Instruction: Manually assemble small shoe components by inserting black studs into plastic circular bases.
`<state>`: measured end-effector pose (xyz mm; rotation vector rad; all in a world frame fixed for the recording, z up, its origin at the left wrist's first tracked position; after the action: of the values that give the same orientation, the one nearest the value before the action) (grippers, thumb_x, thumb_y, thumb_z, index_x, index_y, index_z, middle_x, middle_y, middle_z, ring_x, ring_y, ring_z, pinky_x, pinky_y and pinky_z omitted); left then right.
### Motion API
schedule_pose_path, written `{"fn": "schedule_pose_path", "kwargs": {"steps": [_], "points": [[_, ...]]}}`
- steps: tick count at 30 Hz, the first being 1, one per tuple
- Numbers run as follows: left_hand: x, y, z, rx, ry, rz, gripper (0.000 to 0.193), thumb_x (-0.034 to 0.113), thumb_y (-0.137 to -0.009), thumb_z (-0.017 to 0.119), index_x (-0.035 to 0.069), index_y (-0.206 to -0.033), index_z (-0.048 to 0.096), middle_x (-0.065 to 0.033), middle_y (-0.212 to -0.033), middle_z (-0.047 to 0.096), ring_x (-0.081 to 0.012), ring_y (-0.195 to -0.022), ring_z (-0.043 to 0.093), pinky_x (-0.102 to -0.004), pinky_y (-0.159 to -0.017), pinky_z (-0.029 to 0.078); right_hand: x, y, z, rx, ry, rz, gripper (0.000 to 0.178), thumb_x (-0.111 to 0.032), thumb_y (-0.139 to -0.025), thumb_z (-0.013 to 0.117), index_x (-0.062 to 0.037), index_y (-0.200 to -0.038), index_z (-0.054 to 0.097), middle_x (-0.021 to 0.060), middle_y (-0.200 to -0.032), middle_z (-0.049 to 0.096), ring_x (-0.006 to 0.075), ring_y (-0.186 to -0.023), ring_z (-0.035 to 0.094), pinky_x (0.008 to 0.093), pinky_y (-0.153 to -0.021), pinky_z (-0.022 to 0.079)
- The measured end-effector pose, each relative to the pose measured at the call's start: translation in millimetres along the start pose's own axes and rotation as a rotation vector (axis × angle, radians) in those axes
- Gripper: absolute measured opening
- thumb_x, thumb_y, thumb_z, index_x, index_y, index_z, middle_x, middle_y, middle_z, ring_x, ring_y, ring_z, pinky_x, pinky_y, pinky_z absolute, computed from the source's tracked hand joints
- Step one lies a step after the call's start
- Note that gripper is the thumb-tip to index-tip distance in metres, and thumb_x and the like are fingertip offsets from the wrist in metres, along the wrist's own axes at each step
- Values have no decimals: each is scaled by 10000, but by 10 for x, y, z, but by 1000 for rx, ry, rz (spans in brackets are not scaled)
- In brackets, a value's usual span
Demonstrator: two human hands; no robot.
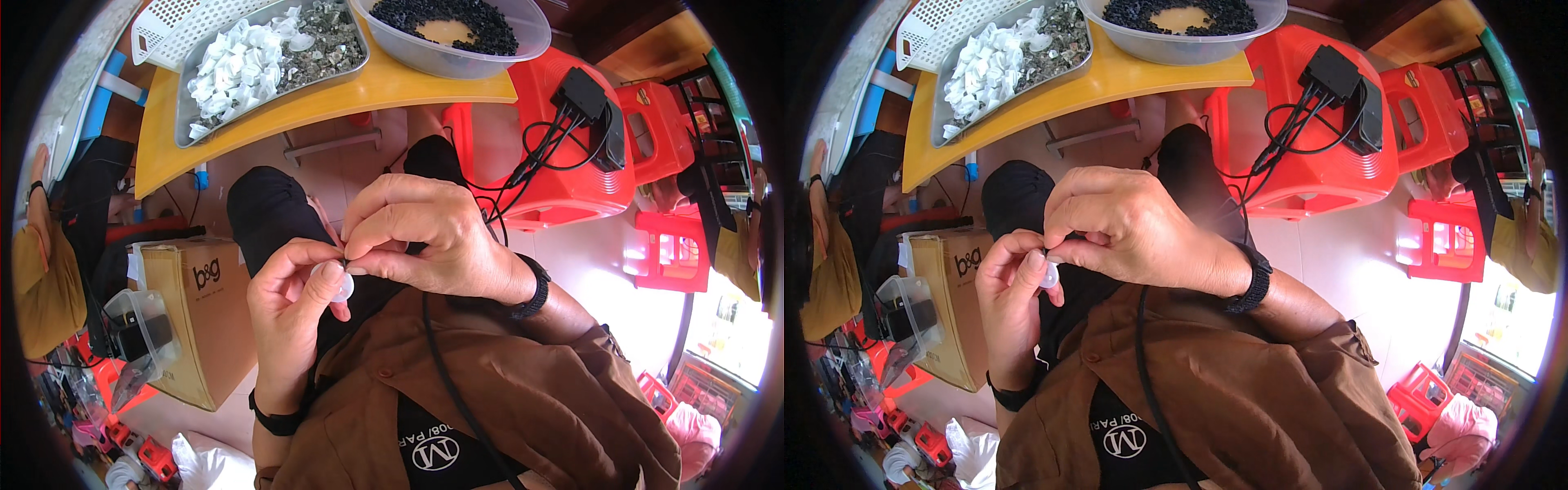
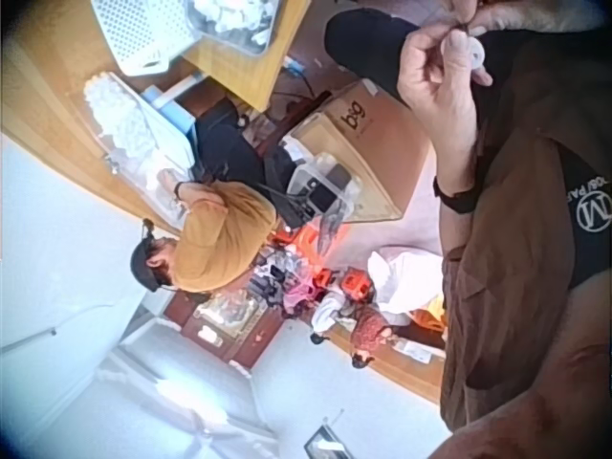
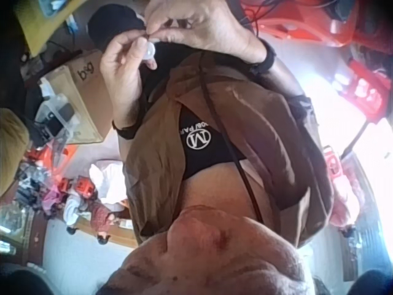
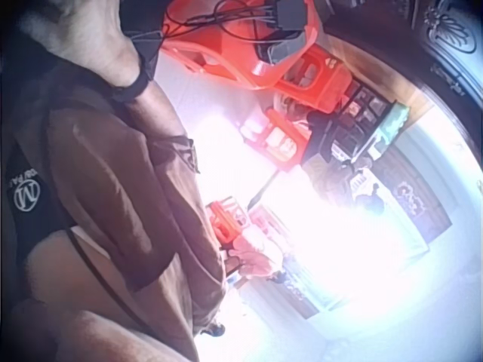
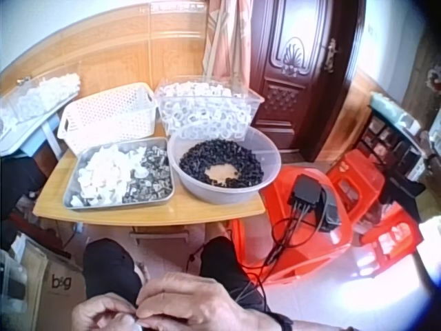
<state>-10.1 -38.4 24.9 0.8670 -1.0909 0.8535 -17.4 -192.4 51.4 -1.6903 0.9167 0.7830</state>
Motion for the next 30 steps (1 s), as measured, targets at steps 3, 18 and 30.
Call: {"fn": "schedule_pose_path", "kwargs": {"steps": [3, 18, 30], "points": [[-28, -11, -17, -22, 14, -23, 147, 128, -895, 613, -11, -939, 603, -47, -788, 593, -94, -621, 544, -223, -484, 457, 19, 9, 6, -16, -31, 23, 136, -18, -739, 745, -56, -848, 673, 61, -919, 626, 128, -717, 598, 216, -535, 486], [-112, 0, -41, -8, 162, -140, 172, 165, -908, 598, 0, -953, 592, -52, -791, 600, -92, -599, 542, -225, -472, 452, 30, 20, 40, 22, -45, 50, 191, -7, -733, 744, -59, -910, 699, 62, -906, 621, 145, -748, 612, 245, -587, 503], [-69, -12, -37, 22, 66, -47, 182, 143, -889, 626, -18, -972, 603, -52, -778, 600, -87, -598, 539, -208, -466, 442, 11, 27, 46, 84, 52, -14, 210, 8, -682, 758, -67, -865, 689, 59, -871, 617, 169, -683, 607, 257, -527, 494]]}}
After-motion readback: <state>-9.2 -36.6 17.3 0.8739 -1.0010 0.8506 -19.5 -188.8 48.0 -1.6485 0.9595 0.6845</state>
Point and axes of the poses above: each hand's wrist, its own y-axis away from the middle knuckle, its own z-axis out of the palm, x = y × z, the point moved 6 cm from there along -y, towards the middle knuckle
